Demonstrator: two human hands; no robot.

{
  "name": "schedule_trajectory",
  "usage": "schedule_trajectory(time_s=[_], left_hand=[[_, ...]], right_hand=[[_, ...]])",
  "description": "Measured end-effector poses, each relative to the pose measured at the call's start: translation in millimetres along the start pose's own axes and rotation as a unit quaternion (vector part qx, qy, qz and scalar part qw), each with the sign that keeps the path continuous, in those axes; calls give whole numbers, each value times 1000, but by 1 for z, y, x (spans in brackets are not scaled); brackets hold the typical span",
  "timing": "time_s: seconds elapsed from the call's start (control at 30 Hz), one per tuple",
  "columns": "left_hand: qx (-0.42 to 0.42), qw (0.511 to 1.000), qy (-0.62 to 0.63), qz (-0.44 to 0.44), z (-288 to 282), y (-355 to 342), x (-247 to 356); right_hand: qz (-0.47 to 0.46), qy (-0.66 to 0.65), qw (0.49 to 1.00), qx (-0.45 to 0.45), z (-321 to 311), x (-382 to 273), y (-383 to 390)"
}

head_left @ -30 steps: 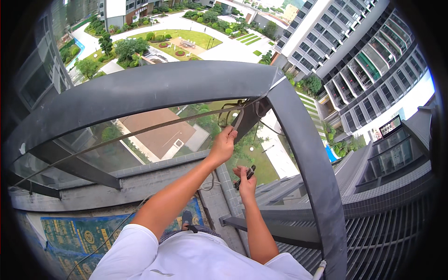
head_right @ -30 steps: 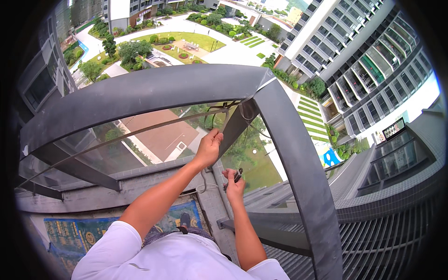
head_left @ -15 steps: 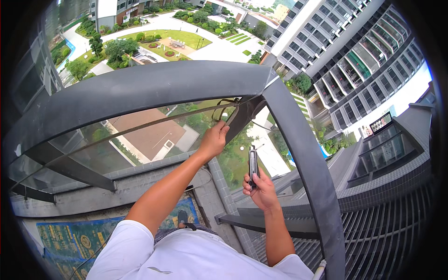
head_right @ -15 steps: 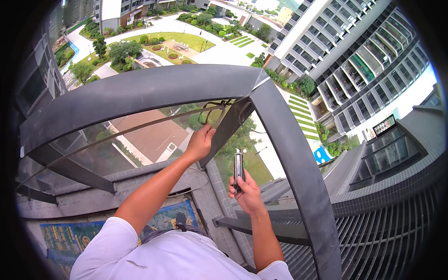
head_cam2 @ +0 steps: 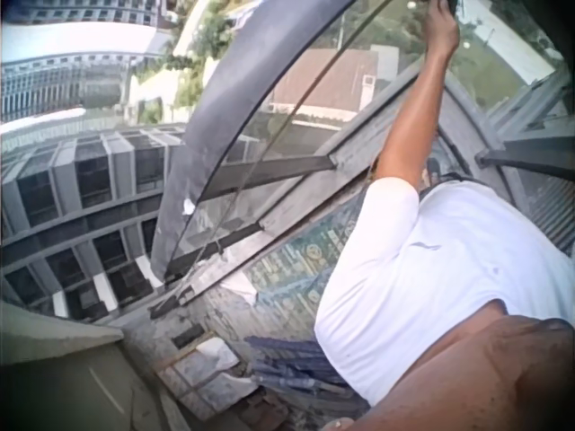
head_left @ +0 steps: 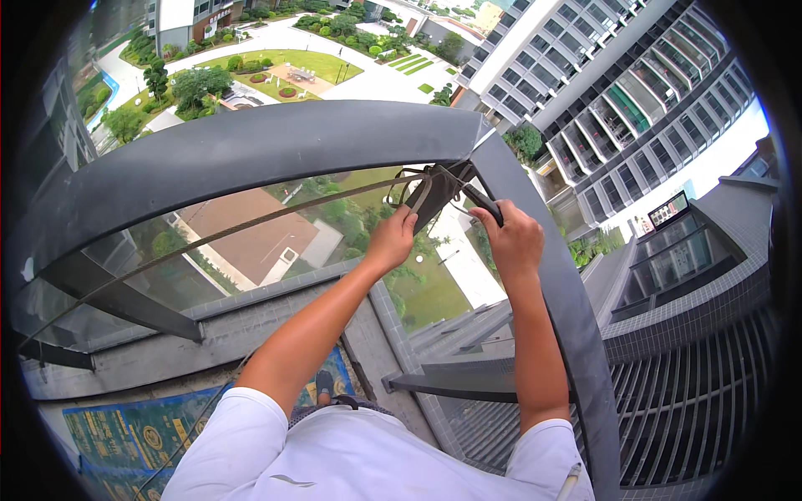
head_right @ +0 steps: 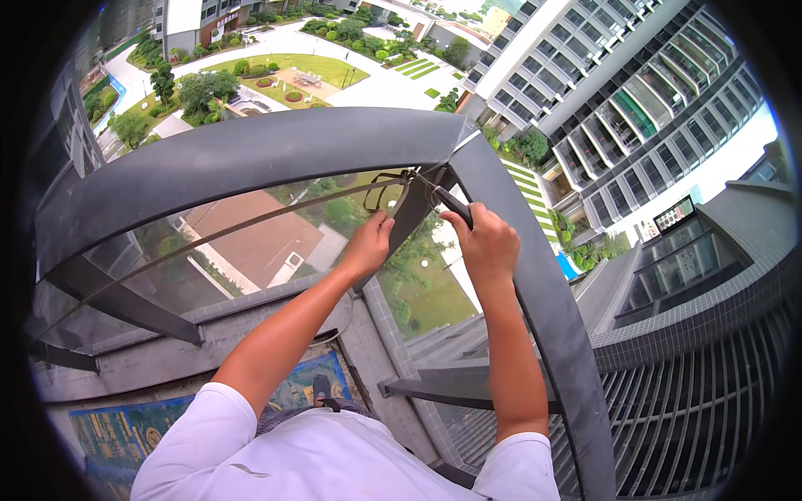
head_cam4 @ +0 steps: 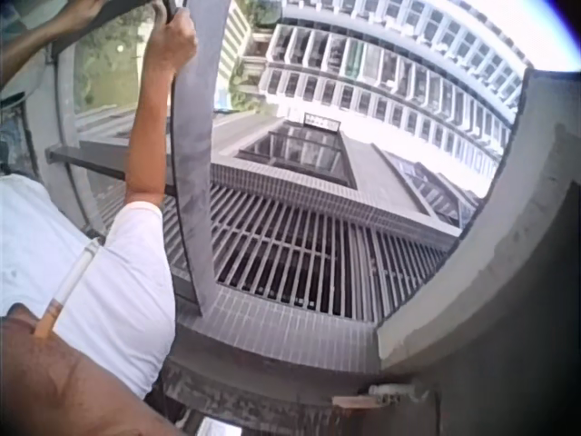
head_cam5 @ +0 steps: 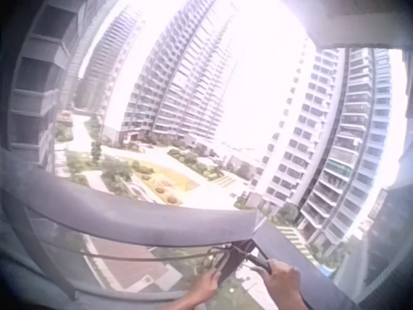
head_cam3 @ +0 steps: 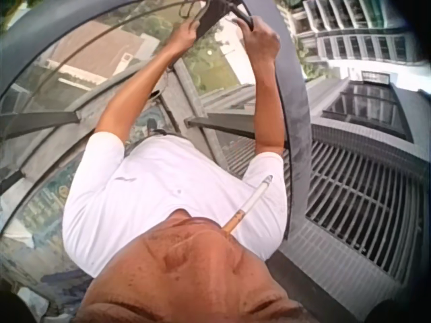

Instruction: The person unties and cuts a rope from a balcony railing using a utility knife and by hand, coils the rope, and unfastens another section of the rope from the frame.

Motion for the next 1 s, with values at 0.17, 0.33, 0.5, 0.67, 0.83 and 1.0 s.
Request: schedule_trajectory(time_s=[0.17, 0.33, 0.5, 0.67, 0.83, 1.0], left_hand=[[-10, 1000, -12, -9, -9, 1, 6], [-17, 1000, -22, -9, -13, -7, 7], [-46, 998, -3, -36, -16, 3, 2], [-164, 979, -65, -103, -66, 130, -89], [-116, 958, -109, -240, -143, 260, -143], [-40, 912, -221, -342, -277, 427, -159]], right_hand=[[-47, 160, 982, -85, 30, -4, -28], [-28, 188, 960, -206, 73, -8, -25], [17, 222, 943, -248, 98, 59, 53], [133, 45, 928, -346, 105, 39, 188], [267, -242, 909, -208, 128, 3, 208], [362, -441, 765, -297, 209, -40, 260]])
Point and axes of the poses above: each hand's wrist, its own y-axis away from the middle knuckle, its own z-axis out of the palm, x = y × z, the point moved 5 cm from there along -y, towards the middle knuckle, and after that the axes turned 3 degrees about z, right-handed, at the moved point
